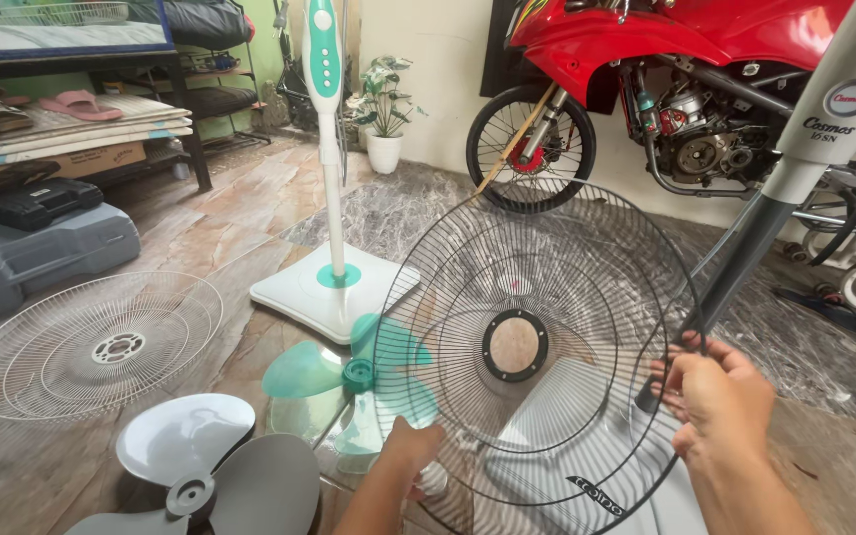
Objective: The person disassembles a standing electric fan by removing the front grille, fan blades, and rear grille, then reassembles the components in reverse order. The person also retrieves a yellow lubricant canister and applies it to the fan motor area.
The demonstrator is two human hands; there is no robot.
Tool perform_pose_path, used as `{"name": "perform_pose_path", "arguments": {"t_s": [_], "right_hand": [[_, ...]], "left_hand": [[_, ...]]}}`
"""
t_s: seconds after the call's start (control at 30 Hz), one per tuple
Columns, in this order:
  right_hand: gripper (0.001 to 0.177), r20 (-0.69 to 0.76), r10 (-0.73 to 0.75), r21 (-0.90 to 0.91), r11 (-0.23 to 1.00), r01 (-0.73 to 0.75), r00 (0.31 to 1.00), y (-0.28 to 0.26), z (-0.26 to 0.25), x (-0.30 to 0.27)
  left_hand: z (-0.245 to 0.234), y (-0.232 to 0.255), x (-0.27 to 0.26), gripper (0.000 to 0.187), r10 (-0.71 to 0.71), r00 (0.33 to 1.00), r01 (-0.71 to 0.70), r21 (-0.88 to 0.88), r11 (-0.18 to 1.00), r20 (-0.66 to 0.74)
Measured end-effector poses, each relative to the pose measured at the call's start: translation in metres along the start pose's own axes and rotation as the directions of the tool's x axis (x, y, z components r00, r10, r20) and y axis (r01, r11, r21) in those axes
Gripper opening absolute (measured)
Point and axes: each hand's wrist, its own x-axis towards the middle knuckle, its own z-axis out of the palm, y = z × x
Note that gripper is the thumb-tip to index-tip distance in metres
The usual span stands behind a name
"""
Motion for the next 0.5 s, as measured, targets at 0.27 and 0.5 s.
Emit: {"name": "perform_pose_path", "arguments": {"t_s": [0.27,0.5], "right_hand": [[0.045,-0.066,0.251,0.051,0.968,-0.248,0.966,0.035,-0.011,0.026],[0.043,-0.142,0.371,0.124,0.926,-0.355,0.918,0.074,-0.018,0.047]], "left_hand": [[0.003,-0.012,0.025,0.067,0.338,0.899,-0.260,0.281,0.924,-0.278],[-0.004,-0.002,-0.022,0.056,0.354,0.897,-0.154,0.562,0.813,-0.265]]}}
